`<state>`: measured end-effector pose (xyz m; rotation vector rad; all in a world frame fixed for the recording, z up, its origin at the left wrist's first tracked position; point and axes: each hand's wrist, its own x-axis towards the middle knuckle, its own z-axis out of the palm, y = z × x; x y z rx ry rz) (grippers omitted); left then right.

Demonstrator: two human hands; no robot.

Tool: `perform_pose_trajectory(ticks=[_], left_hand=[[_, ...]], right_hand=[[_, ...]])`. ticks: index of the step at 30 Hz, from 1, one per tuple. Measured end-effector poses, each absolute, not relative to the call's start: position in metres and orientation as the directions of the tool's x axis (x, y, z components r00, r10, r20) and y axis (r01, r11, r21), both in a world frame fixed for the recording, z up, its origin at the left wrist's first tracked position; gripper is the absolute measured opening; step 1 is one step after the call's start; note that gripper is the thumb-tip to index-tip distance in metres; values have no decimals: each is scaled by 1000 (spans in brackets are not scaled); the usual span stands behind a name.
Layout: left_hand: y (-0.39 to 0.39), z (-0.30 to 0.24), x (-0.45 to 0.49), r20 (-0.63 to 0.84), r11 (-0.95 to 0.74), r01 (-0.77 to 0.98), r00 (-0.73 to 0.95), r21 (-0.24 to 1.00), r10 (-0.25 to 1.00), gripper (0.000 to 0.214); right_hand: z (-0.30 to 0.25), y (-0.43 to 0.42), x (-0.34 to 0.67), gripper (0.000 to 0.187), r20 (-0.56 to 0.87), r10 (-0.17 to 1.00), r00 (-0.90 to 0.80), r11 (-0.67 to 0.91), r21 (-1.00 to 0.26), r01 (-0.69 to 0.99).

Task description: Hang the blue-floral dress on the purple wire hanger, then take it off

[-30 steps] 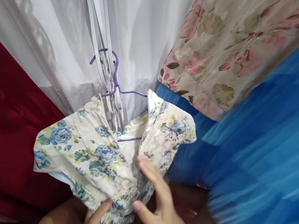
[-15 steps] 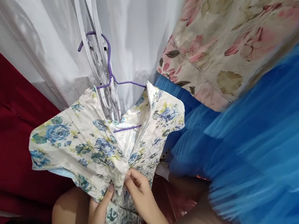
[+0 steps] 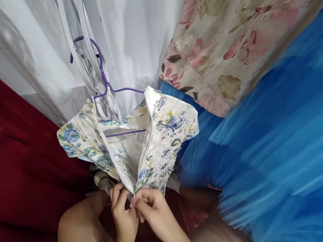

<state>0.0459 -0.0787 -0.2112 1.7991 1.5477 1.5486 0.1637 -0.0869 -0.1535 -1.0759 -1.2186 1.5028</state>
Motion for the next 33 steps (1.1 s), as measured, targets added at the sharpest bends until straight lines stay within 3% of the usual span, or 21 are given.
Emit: perform_pose_trajectory(ticks=[4, 7, 10, 15, 18, 19, 21, 23, 25, 30, 33], left_hand=[[-81, -207, 48, 406, -383, 364, 14, 849, 914, 18], [-88, -201, 41, 341, -371, 434, 149, 821, 928, 19], [-98, -186, 31, 328, -451, 568, 310, 688, 892, 20], [-102, -158, 21, 204, -581, 725, 546, 371, 812, 30], [-85, -142, 15, 95, -571, 735, 580, 366, 809, 21], [-76, -133, 12, 126, -576, 706, 582, 412, 803, 15], [-58, -108, 4, 337, -598, 621, 496, 506, 800, 8], [-40, -74, -2, 603, -618, 570, 248, 541, 758, 30], [-24, -39, -3, 749, -639, 571, 63, 515, 660, 46], [3, 10, 11, 864, -742, 596, 152, 307, 480, 13], [7, 21, 7, 912, -730, 599, 0, 329, 411, 13]], right_hand=[[-131, -60, 172, 28, -172, 970, -170, -207, -954, -216], [-86, -24, 173, 25, -47, 991, -125, -83, -951, -299], [-31, 8, 164, 24, 167, 984, -62, 138, -935, -328], [20, 28, 149, 22, 342, 939, -37, 312, -893, -323], [20, 20, 150, 21, 403, 914, -35, 371, -870, -324], [17, 16, 152, 20, 414, 909, -34, 384, -868, -315], [11, 5, 153, 20, 429, 903, -25, 406, -871, -278], [6, -5, 154, 22, 439, 898, -26, 422, -877, -230], [4, -11, 154, 25, 450, 892, -49, 434, -881, -187], [-3, 2, 154, 24, 509, 859, -64, 504, -860, -80], [-21, 20, 152, 25, 541, 840, -39, 541, -841, 3]])
